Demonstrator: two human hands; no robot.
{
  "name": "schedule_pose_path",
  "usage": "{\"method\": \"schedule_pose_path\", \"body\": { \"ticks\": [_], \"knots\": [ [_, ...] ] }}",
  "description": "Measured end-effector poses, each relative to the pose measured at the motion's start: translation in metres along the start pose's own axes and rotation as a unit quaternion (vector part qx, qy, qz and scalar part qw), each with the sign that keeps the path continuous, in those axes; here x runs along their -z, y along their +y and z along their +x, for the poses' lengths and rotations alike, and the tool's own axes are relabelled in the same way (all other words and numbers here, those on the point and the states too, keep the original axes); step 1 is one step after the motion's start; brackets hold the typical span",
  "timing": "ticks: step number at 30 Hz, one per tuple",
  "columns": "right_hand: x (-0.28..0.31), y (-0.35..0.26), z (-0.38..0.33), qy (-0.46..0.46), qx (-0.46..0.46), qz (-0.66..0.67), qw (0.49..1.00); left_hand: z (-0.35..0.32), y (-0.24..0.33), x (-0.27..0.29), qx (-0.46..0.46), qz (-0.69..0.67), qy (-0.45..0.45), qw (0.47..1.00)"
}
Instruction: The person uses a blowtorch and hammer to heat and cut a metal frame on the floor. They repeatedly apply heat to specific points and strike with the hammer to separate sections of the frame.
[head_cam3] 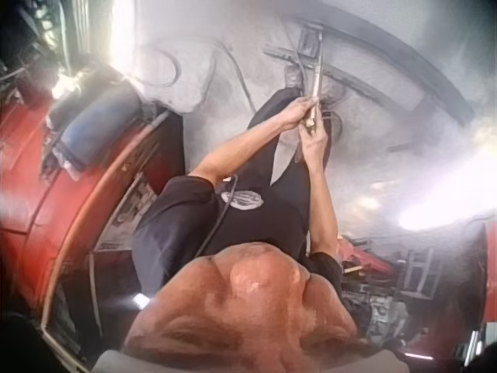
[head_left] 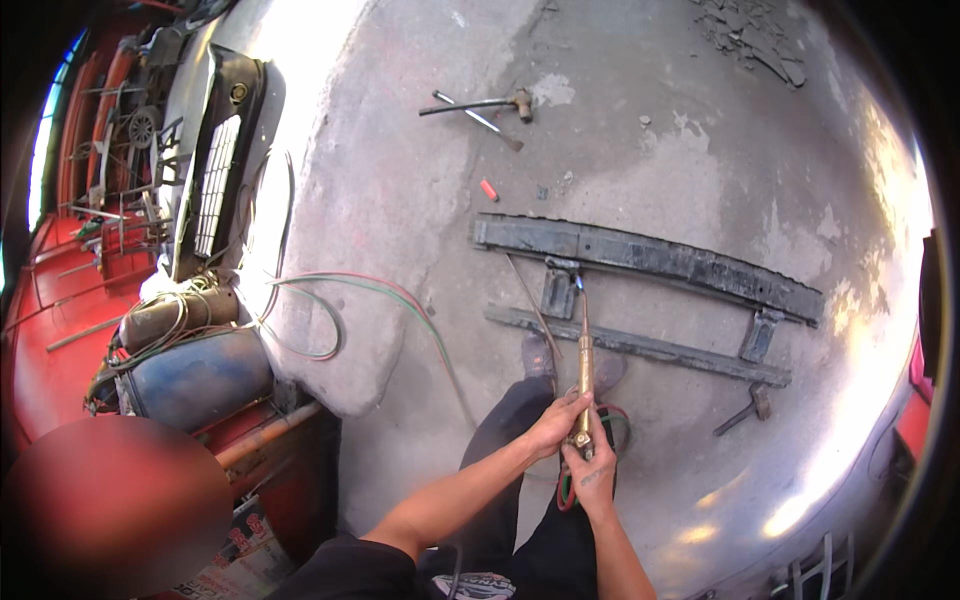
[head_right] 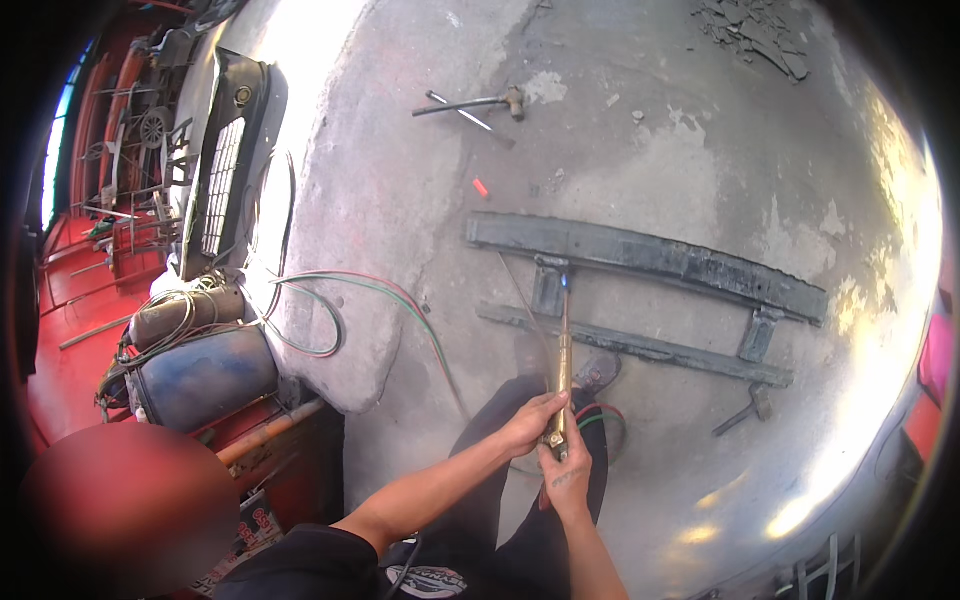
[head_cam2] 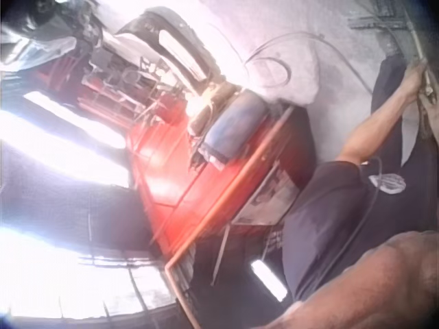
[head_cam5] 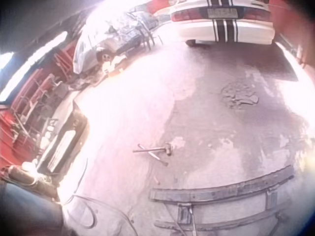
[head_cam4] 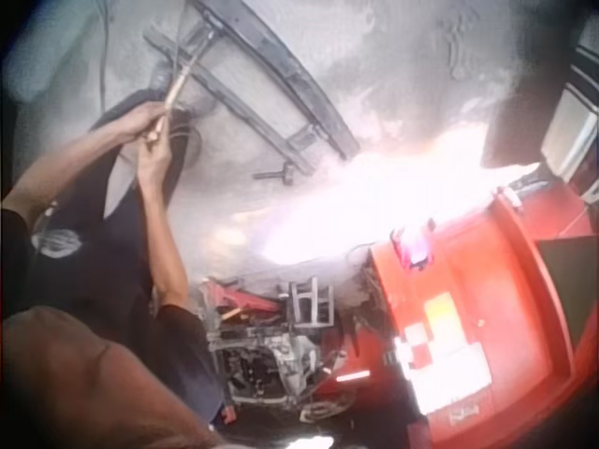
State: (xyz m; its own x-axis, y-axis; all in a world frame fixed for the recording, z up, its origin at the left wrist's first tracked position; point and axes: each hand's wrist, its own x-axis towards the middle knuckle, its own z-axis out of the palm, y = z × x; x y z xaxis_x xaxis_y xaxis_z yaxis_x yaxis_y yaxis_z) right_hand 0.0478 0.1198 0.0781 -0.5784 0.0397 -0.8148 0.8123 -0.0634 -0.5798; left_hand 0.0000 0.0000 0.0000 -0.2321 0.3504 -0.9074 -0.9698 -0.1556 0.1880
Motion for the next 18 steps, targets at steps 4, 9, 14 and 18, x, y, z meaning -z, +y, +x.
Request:
{"method": "schedule_pose_path", "body": {
  "ticks": [4, 9, 14, 18],
  "knots": [
    [-0.011, -0.016, -0.015, 0.026, 0.177, -0.086, 0.980, -0.011, 0.031, 0.008, -0.024, 0.052, 0.020, 0.998],
    [-0.009, -0.018, -0.047, 0.043, 0.081, 0.001, 0.996, -0.052, 0.069, 0.022, -0.009, 0.073, 0.031, 0.997],
    [0.018, 0.018, -0.012, 0.101, 0.060, 0.046, 0.992, -0.051, 0.105, 0.058, -0.028, 0.094, 0.018, 0.995],
    [-0.016, 0.052, -0.008, 0.170, -0.038, 0.117, 0.978, -0.053, 0.125, 0.104, -0.019, 0.140, 0.019, 0.990]
  ]
}}
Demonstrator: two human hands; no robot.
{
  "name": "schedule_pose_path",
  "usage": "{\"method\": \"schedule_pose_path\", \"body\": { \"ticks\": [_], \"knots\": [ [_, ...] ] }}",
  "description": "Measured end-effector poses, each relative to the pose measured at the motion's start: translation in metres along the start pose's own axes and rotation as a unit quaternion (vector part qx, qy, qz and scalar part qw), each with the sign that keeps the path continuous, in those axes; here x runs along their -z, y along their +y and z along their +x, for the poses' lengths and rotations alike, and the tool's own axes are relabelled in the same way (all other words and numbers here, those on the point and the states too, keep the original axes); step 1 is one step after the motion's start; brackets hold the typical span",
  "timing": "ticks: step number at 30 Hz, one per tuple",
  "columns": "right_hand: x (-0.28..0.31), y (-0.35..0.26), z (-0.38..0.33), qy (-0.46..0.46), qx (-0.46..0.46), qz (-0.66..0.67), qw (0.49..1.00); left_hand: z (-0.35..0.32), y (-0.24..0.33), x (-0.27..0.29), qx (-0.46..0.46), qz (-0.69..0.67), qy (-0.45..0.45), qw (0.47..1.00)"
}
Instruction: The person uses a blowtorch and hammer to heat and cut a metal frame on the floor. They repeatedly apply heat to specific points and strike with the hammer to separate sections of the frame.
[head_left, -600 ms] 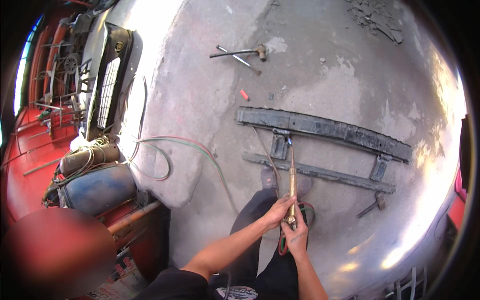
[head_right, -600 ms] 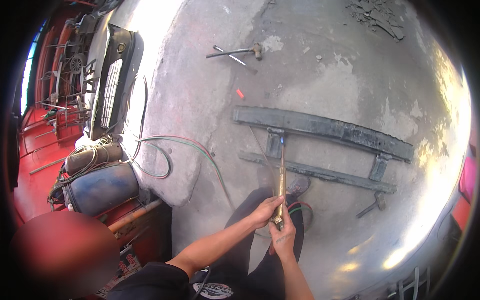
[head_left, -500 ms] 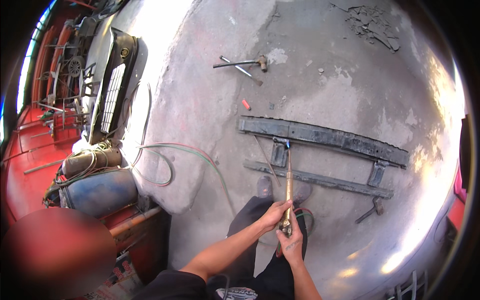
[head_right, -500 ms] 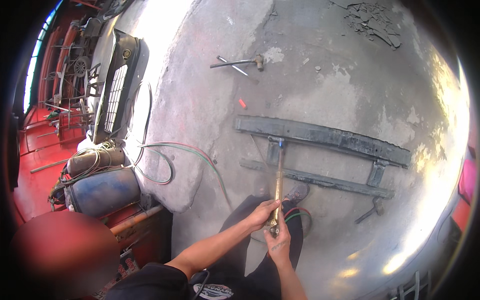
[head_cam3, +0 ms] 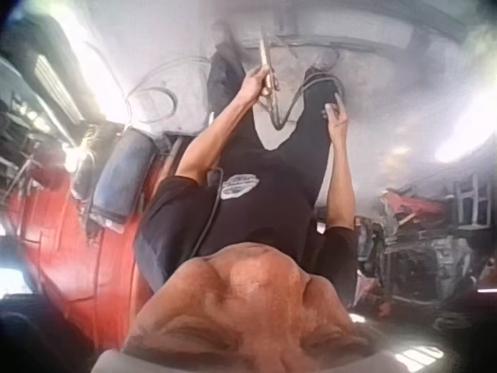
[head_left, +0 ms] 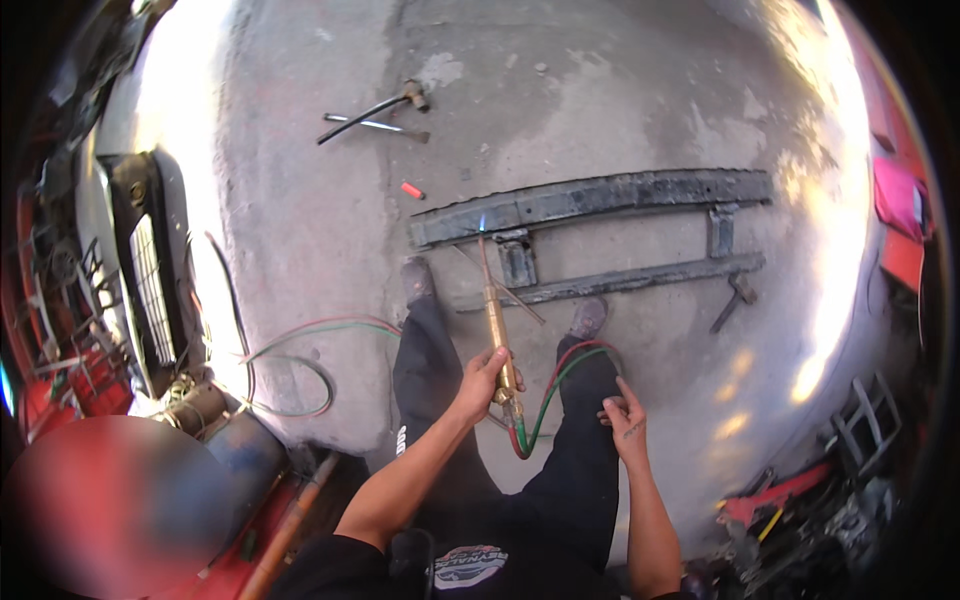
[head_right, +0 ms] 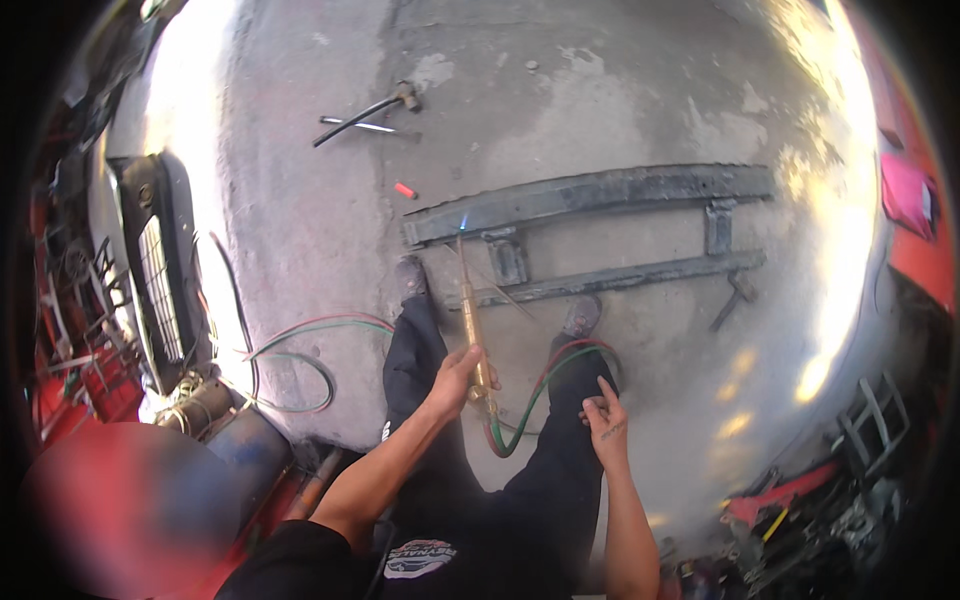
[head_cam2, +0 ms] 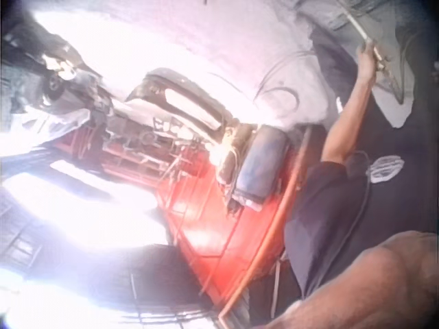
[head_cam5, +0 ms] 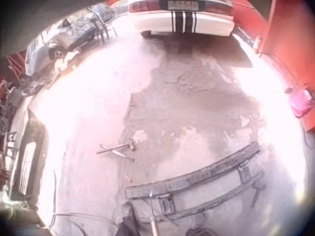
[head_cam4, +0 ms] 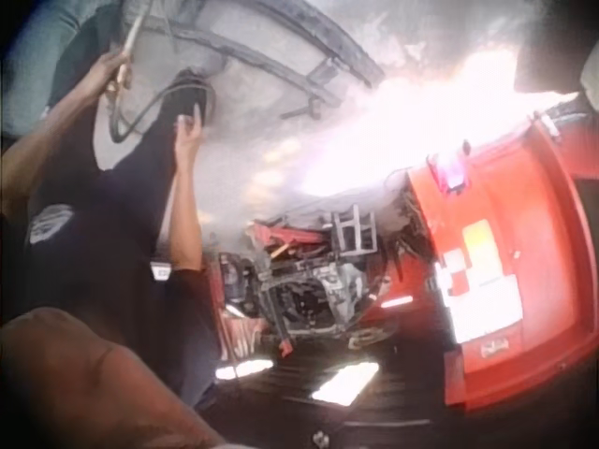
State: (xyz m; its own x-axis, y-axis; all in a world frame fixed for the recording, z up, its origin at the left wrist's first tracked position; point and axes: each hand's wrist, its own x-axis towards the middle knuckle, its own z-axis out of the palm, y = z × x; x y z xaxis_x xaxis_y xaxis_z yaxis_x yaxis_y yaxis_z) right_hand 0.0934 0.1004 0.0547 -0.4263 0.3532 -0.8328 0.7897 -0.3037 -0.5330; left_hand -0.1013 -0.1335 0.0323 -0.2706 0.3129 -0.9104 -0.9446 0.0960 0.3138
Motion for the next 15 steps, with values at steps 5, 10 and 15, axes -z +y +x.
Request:
{"method": "schedule_pose_path", "body": {
  "ticks": [5, 10, 15],
  "knots": [
    [-0.041, 0.063, -0.084, 0.168, -0.100, 0.089, 0.977, -0.020, 0.036, 0.023, 0.009, 0.094, -0.054, 0.994],
    [-0.123, 0.081, -0.183, 0.244, -0.008, -0.095, 0.965, -0.060, 0.078, 0.025, -0.053, 0.192, -0.129, 0.971],
    [-0.187, 0.143, -0.279, 0.338, -0.094, -0.090, 0.932, -0.106, 0.109, -0.006, -0.160, 0.327, -0.202, 0.909]
  ]
}}
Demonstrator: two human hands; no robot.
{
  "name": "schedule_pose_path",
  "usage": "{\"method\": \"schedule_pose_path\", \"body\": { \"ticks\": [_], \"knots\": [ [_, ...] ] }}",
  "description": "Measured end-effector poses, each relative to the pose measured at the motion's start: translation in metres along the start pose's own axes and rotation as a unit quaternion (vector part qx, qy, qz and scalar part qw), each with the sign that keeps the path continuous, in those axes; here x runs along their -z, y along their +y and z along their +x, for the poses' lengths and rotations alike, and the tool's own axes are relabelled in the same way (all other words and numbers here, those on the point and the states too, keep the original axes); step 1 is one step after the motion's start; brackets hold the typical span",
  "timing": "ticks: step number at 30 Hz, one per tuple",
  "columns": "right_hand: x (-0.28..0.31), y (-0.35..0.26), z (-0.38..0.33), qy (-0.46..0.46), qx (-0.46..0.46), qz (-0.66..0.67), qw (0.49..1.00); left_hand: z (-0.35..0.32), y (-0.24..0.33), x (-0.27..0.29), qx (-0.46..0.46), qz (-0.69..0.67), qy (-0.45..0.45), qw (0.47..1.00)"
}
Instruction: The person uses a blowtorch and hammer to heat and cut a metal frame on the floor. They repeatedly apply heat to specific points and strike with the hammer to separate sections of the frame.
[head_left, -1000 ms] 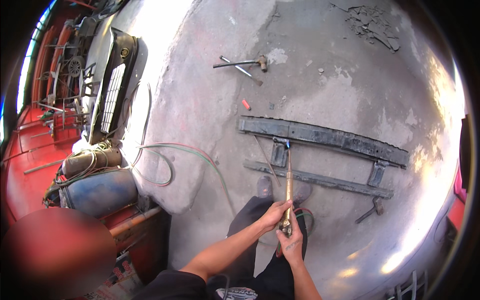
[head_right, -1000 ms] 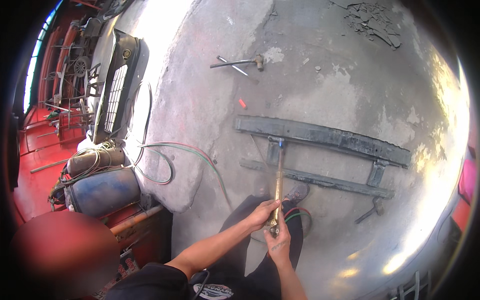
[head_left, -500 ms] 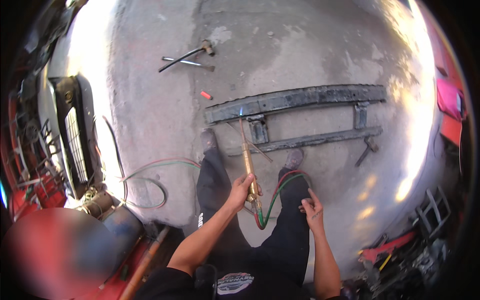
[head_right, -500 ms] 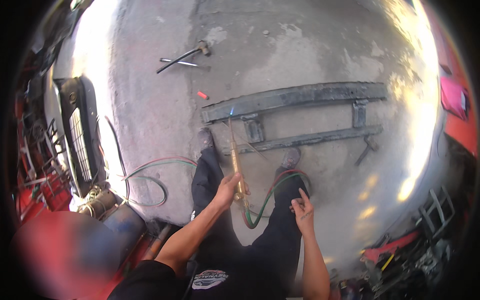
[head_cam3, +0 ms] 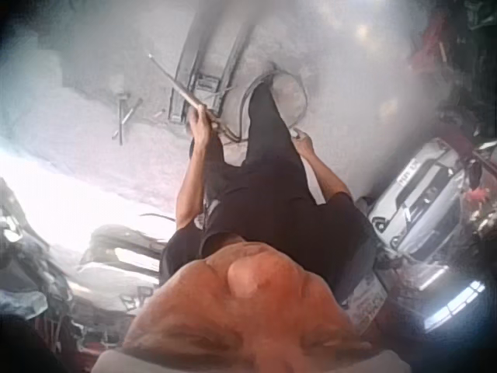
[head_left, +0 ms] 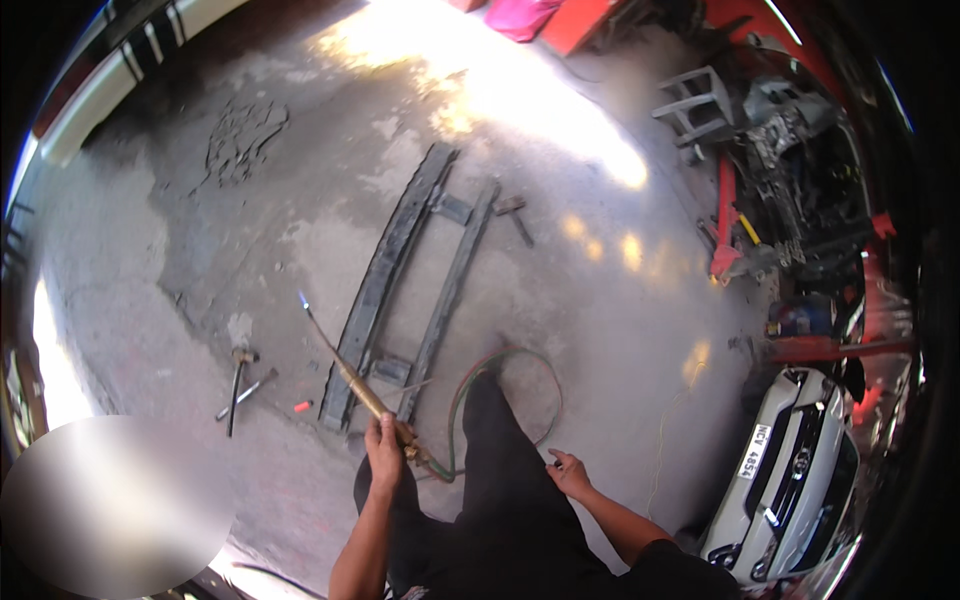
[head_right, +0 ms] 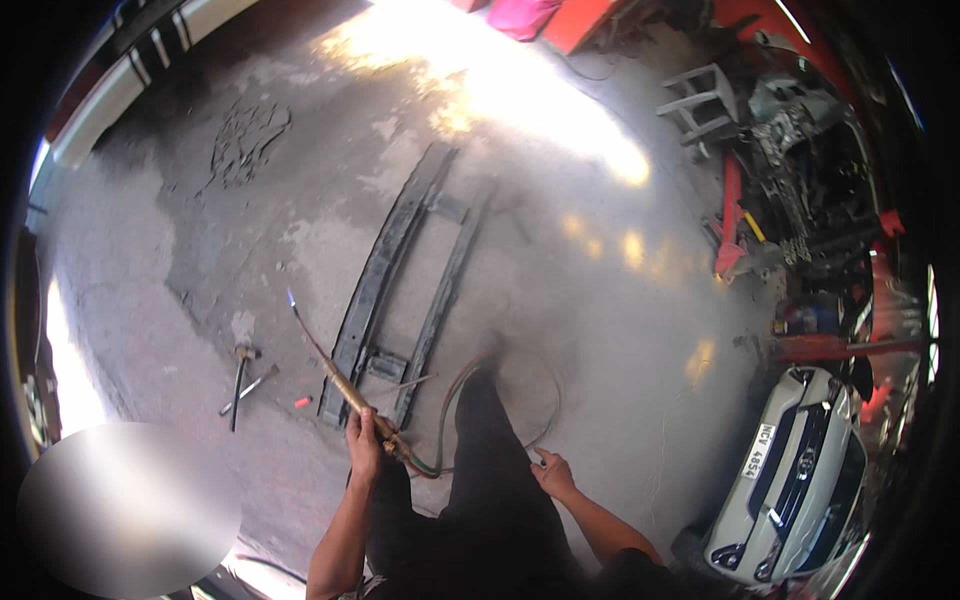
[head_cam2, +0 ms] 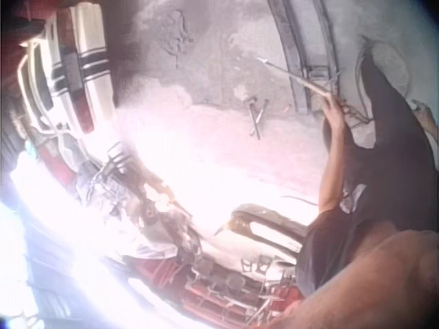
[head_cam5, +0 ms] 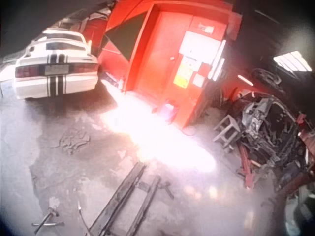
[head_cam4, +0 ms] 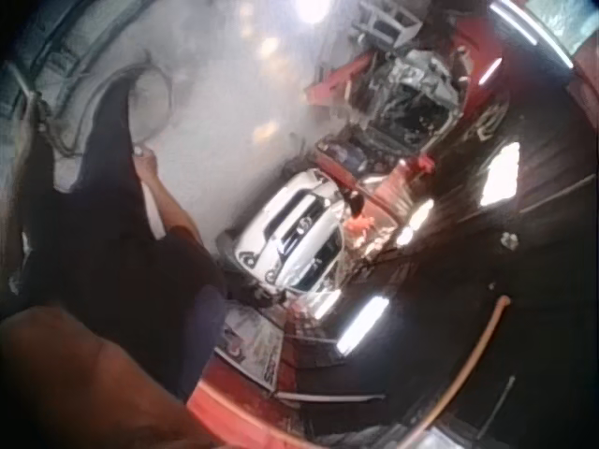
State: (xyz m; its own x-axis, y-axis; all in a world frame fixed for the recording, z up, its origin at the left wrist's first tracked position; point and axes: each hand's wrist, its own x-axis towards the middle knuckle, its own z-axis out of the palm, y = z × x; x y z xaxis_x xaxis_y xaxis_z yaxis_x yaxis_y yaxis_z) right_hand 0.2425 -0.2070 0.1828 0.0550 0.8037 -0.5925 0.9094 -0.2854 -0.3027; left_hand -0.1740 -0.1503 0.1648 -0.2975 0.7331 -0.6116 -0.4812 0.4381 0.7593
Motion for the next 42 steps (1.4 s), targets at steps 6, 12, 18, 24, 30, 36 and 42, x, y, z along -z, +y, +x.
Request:
{"method": "schedule_pose_path", "body": {
  "ticks": [6, 12, 18, 24, 30, 36, 42],
  "knots": [
    [0.023, 0.053, -0.020, 0.008, -0.027, 0.079, 0.997, -0.021, 0.052, -0.050, -0.147, 0.153, -0.049, 0.976],
    [0.076, 0.134, 0.054, 0.075, 0.016, 0.187, 0.979, -0.012, 0.051, -0.141, -0.230, 0.260, -0.059, 0.936],
    [0.150, 0.270, 0.064, 0.113, -0.103, 0.270, 0.951, 0.074, -0.007, -0.186, -0.276, 0.377, -0.080, 0.881],
    [0.211, 0.366, 0.060, 0.079, -0.239, 0.330, 0.910, 0.171, -0.050, -0.247, -0.359, 0.599, -0.008, 0.716],
    [0.229, 0.394, 0.143, 0.148, -0.129, 0.271, 0.942, 0.178, -0.076, -0.395, -0.052, 0.544, -0.057, 0.835],
    [0.339, 0.438, 0.245, 0.147, -0.188, 0.362, 0.901, 0.242, -0.086, -0.502, -0.032, 0.566, -0.160, 0.808],
    [0.407, 0.512, 0.276, 0.153, -0.340, 0.538, 0.756, 0.318, -0.019, -0.738, -0.019, 0.695, -0.091, 0.713]
  ]
}}
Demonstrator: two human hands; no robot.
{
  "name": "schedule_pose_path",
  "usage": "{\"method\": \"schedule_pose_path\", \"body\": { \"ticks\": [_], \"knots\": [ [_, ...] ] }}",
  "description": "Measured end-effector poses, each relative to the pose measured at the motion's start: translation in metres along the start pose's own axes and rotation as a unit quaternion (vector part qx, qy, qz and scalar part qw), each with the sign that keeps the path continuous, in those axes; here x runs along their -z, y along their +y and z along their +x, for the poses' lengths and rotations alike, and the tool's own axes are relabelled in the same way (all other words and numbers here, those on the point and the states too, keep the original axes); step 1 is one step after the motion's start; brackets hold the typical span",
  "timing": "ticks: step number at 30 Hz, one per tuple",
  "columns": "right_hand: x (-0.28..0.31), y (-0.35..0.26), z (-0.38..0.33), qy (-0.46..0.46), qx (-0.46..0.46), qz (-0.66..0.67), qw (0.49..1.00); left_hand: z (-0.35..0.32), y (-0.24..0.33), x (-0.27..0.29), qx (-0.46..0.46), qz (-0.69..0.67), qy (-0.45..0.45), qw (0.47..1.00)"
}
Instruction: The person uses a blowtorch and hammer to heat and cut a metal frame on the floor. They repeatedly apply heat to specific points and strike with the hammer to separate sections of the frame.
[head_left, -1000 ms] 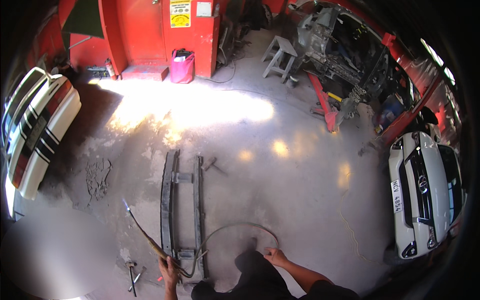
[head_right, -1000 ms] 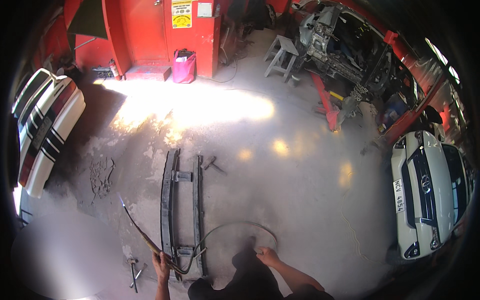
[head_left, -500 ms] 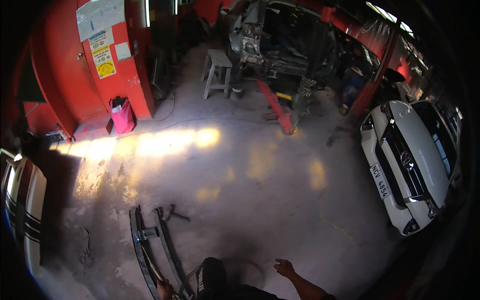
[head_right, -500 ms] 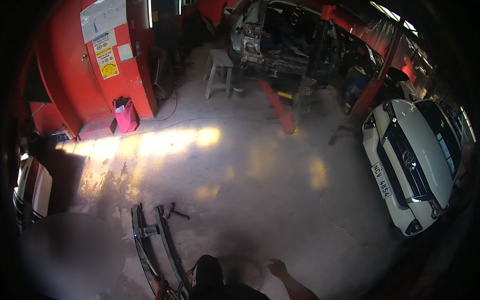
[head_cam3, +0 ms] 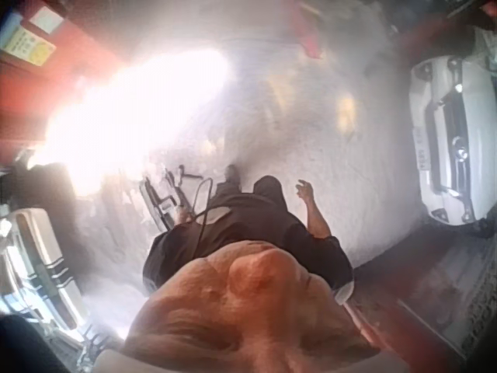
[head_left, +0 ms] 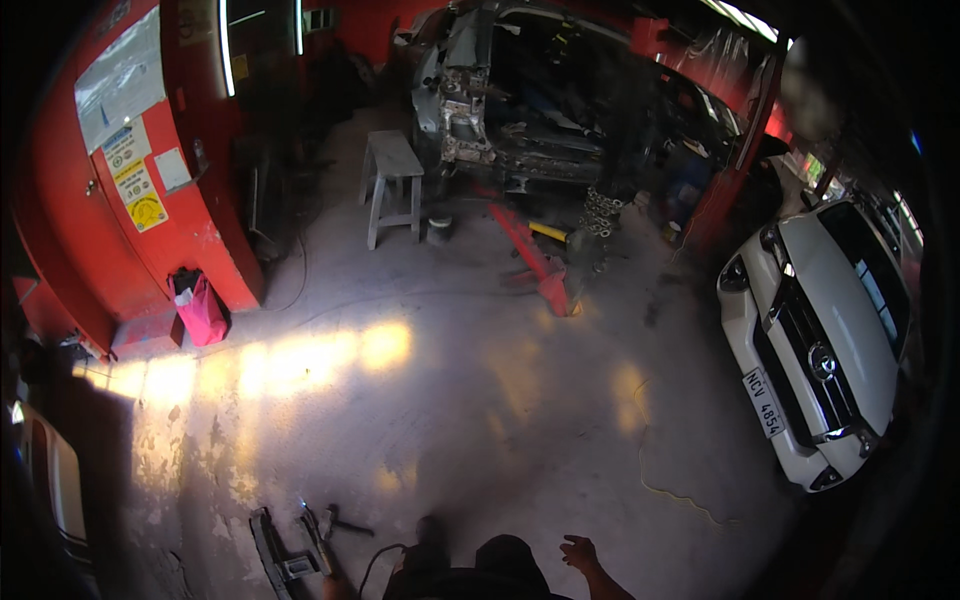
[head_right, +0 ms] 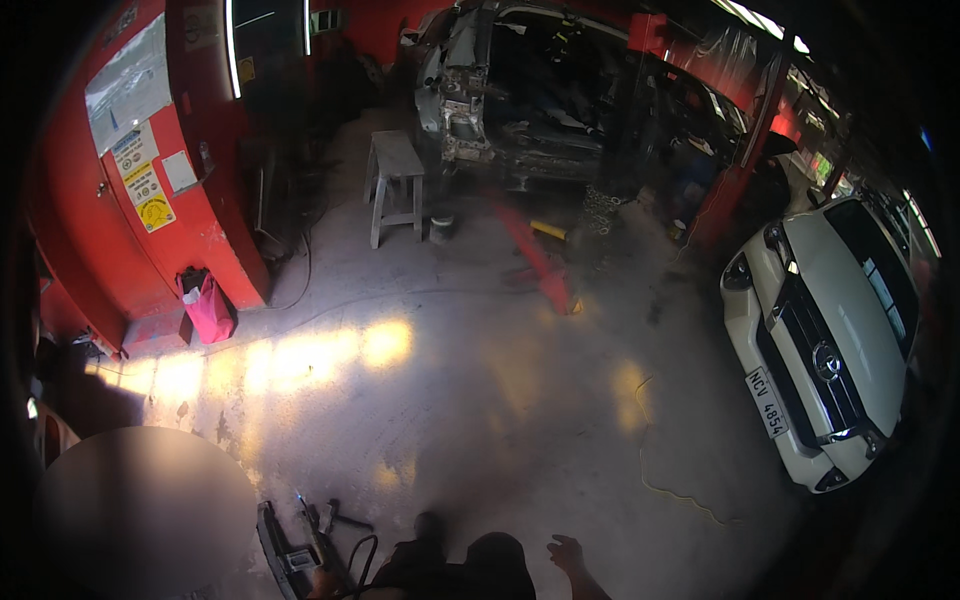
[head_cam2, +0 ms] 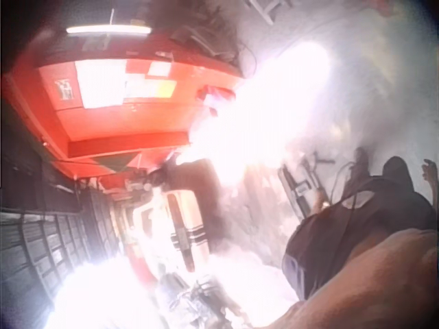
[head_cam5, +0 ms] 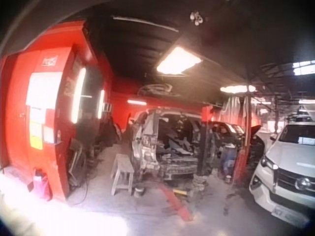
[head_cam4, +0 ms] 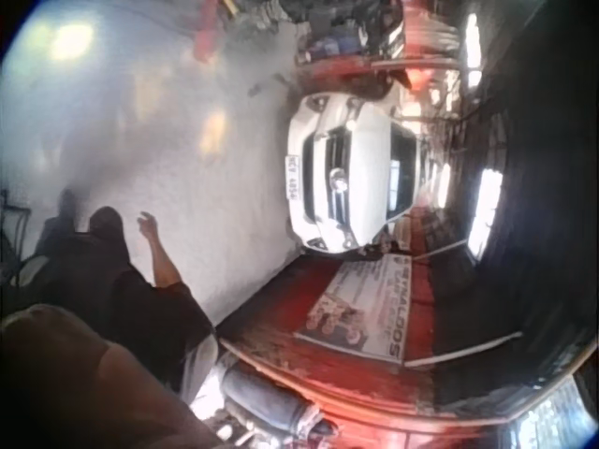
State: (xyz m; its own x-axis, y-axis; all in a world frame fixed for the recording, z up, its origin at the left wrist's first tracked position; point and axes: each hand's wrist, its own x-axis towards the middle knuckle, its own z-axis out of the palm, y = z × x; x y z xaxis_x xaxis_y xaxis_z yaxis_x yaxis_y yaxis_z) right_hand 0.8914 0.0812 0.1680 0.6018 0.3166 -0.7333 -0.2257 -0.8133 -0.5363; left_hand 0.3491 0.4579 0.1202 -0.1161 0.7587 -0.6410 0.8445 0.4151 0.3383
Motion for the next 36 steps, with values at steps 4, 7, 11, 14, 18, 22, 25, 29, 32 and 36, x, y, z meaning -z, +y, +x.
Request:
{"method": "schedule_pose_path", "body": {
  "ticks": [4, 7, 11, 14, 18, 22, 25, 29, 32, 36],
  "knots": [
    [0.026, -0.028, 0.033, 0.020, -0.044, 0.075, 0.996, 0.049, 0.132, 0.023, 0.011, -0.009, -0.004, 1.000],
    [0.045, -0.010, 0.084, -0.014, -0.113, 0.108, 0.988, 0.096, 0.210, 0.015, -0.022, 0.003, -0.011, 1.000],
    [0.068, -0.068, 0.157, -0.045, -0.171, 0.039, 0.983, 0.118, 0.322, -0.010, -0.025, 0.133, 0.015, 0.991],
    [0.128, -0.102, 0.258, -0.094, 0.126, -0.270, 0.950, 0.129, 0.382, -0.035, -0.012, 0.185, -0.084, 0.979],
    [0.181, -0.301, 0.390, 0.028, 0.221, -0.252, 0.942, 0.151, 0.431, -0.054, -0.084, 0.160, -0.038, 0.983],
    [0.245, -0.535, 0.464, 0.056, 0.197, -0.207, 0.957, 0.146, 0.513, -0.081, -0.124, 0.051, -0.091, 0.987],
    [0.254, -0.697, 0.502, 0.019, 0.265, -0.126, 0.956, 0.148, 0.586, -0.091, -0.065, 0.021, -0.077, 0.995],
    [0.269, -0.822, 0.600, 0.062, 0.394, -0.242, 0.885, 0.177, 0.695, -0.104, 0.009, -0.009, -0.070, 0.997],
    [0.284, -0.896, 0.672, 0.123, 0.477, -0.182, 0.851, 0.247, 0.721, -0.114, -0.052, 0.054, -0.061, 0.995],
    [0.386, -0.966, 0.772, 0.220, 0.403, -0.382, 0.802, 0.274, 0.850, -0.098, 0.095, -0.091, -0.072, 0.989]
  ]
}}
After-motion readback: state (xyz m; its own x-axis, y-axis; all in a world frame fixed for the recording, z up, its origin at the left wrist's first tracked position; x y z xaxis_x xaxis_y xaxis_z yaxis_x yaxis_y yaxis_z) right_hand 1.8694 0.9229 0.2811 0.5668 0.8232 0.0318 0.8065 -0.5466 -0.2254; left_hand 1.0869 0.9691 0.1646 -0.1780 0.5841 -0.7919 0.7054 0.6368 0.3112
